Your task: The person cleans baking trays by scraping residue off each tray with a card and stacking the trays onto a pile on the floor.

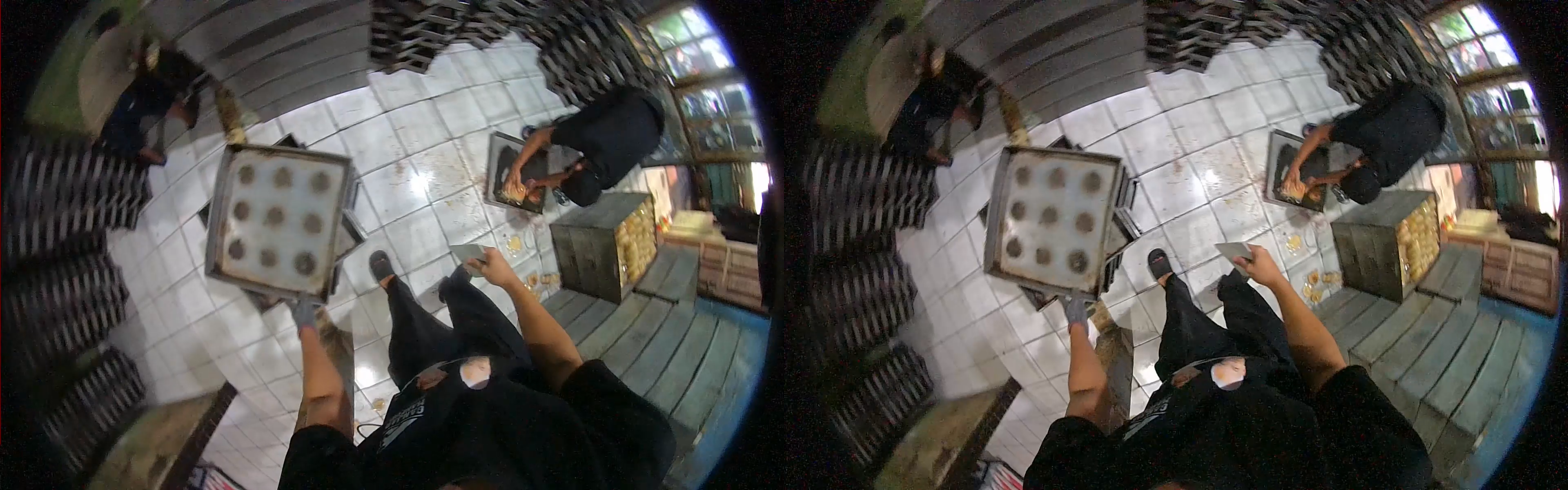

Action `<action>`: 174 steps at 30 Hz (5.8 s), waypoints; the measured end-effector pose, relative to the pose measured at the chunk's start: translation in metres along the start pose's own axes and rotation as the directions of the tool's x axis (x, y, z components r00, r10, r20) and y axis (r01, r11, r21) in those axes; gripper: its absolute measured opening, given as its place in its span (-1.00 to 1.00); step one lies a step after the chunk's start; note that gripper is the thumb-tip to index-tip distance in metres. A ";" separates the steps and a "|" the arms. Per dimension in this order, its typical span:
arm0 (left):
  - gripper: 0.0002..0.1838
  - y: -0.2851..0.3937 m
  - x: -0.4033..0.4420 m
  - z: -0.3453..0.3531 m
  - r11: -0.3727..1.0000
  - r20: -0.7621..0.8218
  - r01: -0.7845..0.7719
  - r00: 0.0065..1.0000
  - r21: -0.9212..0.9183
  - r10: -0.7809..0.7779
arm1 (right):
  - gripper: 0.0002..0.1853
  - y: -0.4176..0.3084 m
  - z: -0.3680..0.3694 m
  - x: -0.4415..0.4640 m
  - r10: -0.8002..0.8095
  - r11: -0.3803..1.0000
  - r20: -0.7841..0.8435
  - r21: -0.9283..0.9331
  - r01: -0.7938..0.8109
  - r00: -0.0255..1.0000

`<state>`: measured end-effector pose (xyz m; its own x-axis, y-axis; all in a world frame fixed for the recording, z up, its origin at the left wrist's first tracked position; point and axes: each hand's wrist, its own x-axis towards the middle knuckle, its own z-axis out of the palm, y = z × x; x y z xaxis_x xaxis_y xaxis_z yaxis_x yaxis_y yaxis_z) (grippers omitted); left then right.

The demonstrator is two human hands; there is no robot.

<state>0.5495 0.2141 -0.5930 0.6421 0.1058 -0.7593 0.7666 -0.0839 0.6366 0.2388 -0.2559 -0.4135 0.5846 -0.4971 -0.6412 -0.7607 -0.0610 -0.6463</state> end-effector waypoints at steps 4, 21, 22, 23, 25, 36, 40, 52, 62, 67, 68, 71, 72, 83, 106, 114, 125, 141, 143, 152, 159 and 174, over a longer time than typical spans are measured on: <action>-0.02 0.021 -0.058 -0.007 0.961 0.083 0.262 0.963 -0.086 -0.255 | -0.57 0.032 -0.015 -0.021 -0.068 0.991 -0.055 -0.115 0.061 0.996; -0.70 -0.175 -0.233 0.434 0.712 0.525 -0.096 0.745 0.695 -0.412 | -0.56 0.306 -0.190 0.002 0.187 0.931 -0.315 0.358 -0.066 0.930; -0.71 -0.200 -0.248 0.480 0.736 0.573 -0.110 0.708 0.668 -0.414 | -0.55 0.343 -0.203 0.014 0.200 0.911 -0.352 0.410 -0.042 0.915; -0.70 -0.256 -0.225 0.509 0.808 0.689 -0.046 0.551 0.588 -0.470 | -0.57 0.382 -0.213 0.028 0.286 0.870 -0.346 0.485 -0.091 0.893; -0.62 -0.312 -0.251 0.614 0.753 0.578 0.145 0.553 0.642 -0.600 | -0.58 0.472 -0.224 0.062 0.395 0.771 -0.371 0.631 -0.084 0.841; -0.39 -0.831 -0.083 1.007 0.861 0.610 0.312 0.610 0.403 -0.506 | -0.62 0.662 -0.298 0.140 0.731 0.168 -0.182 0.982 0.086 0.657; -0.49 -0.842 -0.095 1.076 0.923 0.441 0.260 0.819 0.285 -0.367 | -0.59 0.682 -0.305 0.137 0.739 0.060 -0.076 0.997 0.048 0.669; -0.65 -0.521 -0.089 0.862 0.992 0.459 -0.041 0.884 -0.116 0.090 | -0.72 0.600 -0.243 0.139 0.469 0.308 -0.031 0.942 -0.131 0.883; -0.21 -0.406 -0.099 0.495 0.967 0.310 -0.152 0.947 0.206 0.083 | -0.61 0.420 0.005 0.241 -0.121 0.969 0.201 0.234 0.072 0.972; -0.03 -0.417 -0.051 0.411 0.997 0.230 -0.025 0.973 0.079 0.006 | -0.57 0.398 0.134 0.258 -0.315 0.949 0.303 0.087 0.303 0.899; -0.03 -0.417 -0.046 0.399 0.997 0.218 -0.005 0.976 0.073 -0.011 | -0.57 0.396 0.149 0.257 -0.301 0.953 0.322 0.077 0.292 0.897; 0.06 -0.430 -0.029 0.375 0.996 0.239 -0.010 0.971 0.087 -0.011 | -0.52 0.405 0.182 0.270 -0.560 0.815 0.179 -0.058 0.577 0.809; 0.09 -0.436 -0.024 0.368 0.996 0.250 -0.022 0.968 0.081 0.001 | -0.52 0.419 0.191 0.289 -0.554 0.816 0.194 -0.065 0.574 0.809; 0.11 -0.442 -0.009 0.356 0.977 0.078 0.209 0.974 0.030 -0.211 | -0.68 0.480 0.211 0.376 -0.292 0.830 0.041 -0.485 0.274 0.956; 0.36 -0.420 -0.001 0.362 0.960 0.179 0.056 0.978 0.275 -0.108 | -0.56 0.389 0.215 0.449 -0.445 0.871 -0.001 -0.231 0.433 0.895; 0.26 -0.447 -0.008 0.361 0.965 0.076 -0.037 0.997 0.260 0.018 | -0.73 0.447 0.158 0.536 -0.148 0.942 -0.036 -0.309 0.130 0.988; 0.13 -0.454 -0.028 0.397 0.997 -0.151 -0.076 0.986 -0.021 0.072 | -0.70 0.536 0.172 0.388 -0.011 0.943 -0.215 -0.328 -0.062 0.976; -0.13 -0.478 -0.013 0.371 0.977 -0.062 -0.167 0.985 -0.136 0.160 | -0.70 0.654 0.128 0.470 -0.070 0.981 -0.027 -0.185 0.064 0.997; -0.13 -0.462 -0.016 0.394 0.969 -0.050 -0.157 0.987 -0.190 0.150 | -0.56 0.540 0.125 0.386 0.167 0.985 0.420 -0.107 -0.134 0.892; -0.08 -0.466 -0.022 0.391 0.975 -0.087 -0.147 0.987 -0.168 0.134 | -0.66 0.531 0.117 0.407 0.394 0.917 0.148 -0.127 -0.378 0.907; -0.07 -0.452 -0.029 0.407 0.976 -0.101 -0.039 0.995 -0.213 0.018 | -0.50 0.494 0.197 0.243 0.151 0.989 0.262 -0.043 -0.145 0.953; -0.13 -0.451 -0.025 0.395 0.964 -0.026 0.021 0.999 -0.266 -0.029 | -0.50 0.452 0.161 0.448 0.081 0.996 0.208 -0.047 -0.073 0.975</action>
<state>0.1889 -0.1424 -0.9146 0.6193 0.1340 -0.7736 0.7514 0.1846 0.6335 0.2021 -0.3665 -1.0593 0.5671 -0.3093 -0.7634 -0.8135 -0.0655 -0.5778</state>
